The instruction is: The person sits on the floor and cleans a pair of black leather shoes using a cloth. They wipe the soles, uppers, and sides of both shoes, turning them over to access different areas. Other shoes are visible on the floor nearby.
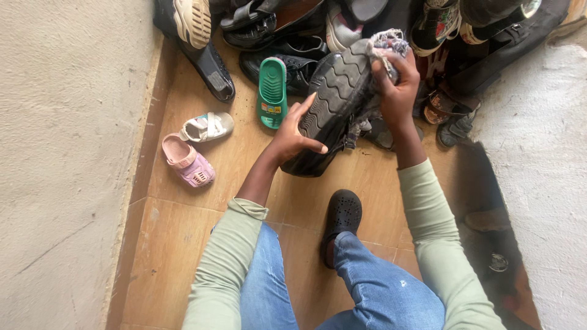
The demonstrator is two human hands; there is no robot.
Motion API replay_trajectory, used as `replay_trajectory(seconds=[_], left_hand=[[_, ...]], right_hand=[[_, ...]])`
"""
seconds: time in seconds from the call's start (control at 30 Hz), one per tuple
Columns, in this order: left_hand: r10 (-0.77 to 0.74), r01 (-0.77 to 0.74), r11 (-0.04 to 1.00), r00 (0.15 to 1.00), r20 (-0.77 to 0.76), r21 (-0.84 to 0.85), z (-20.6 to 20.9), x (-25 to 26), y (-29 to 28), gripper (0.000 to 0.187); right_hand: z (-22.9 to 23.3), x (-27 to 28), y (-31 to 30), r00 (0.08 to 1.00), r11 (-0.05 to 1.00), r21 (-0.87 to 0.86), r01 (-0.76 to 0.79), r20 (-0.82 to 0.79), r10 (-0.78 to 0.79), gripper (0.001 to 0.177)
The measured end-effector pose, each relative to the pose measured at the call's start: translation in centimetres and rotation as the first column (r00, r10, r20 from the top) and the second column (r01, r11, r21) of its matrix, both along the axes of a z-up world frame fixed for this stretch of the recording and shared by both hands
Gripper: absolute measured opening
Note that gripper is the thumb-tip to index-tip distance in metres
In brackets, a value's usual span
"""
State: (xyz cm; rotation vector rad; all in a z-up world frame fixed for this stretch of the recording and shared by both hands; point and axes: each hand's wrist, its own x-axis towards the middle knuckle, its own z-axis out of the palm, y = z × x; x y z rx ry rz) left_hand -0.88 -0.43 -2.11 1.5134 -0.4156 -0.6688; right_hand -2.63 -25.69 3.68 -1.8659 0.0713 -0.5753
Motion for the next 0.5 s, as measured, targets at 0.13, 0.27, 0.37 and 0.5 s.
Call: replay_trajectory(seconds=[0.13, 0.27, 0.37, 0.5], left_hand=[[0.034, -0.035, 0.999, 0.999, 0.033, 0.030, -0.1, 0.1, 0.2, 0.130], [0.193, -0.195, 0.978, 0.981, -0.023, -0.078, -1.1, 0.8, 0.0, 0.126], [0.215, -0.276, 0.936, 0.940, -0.265, -0.217, -0.7, 1.0, 0.0, 0.130], [0.153, -0.180, 0.973, 0.973, -0.175, -0.147, 0.4, 1.4, 0.2, 0.131]], right_hand=[[0.6, -1.6, 1.9, 0.999, 0.982, -0.186, -0.037, 0.018, 0.041, 0.029], [0.6, -3.5, 5.4, 0.982, 0.792, -0.587, -0.167, -0.027, 0.188, 0.028], [0.6, -3.2, 5.5, 0.961, 0.672, -0.709, -0.214, -0.029, 0.275, 0.040], [-0.5, -1.3, 4.2, 0.970, 0.742, -0.658, -0.125, 0.074, 0.230, 0.018]])
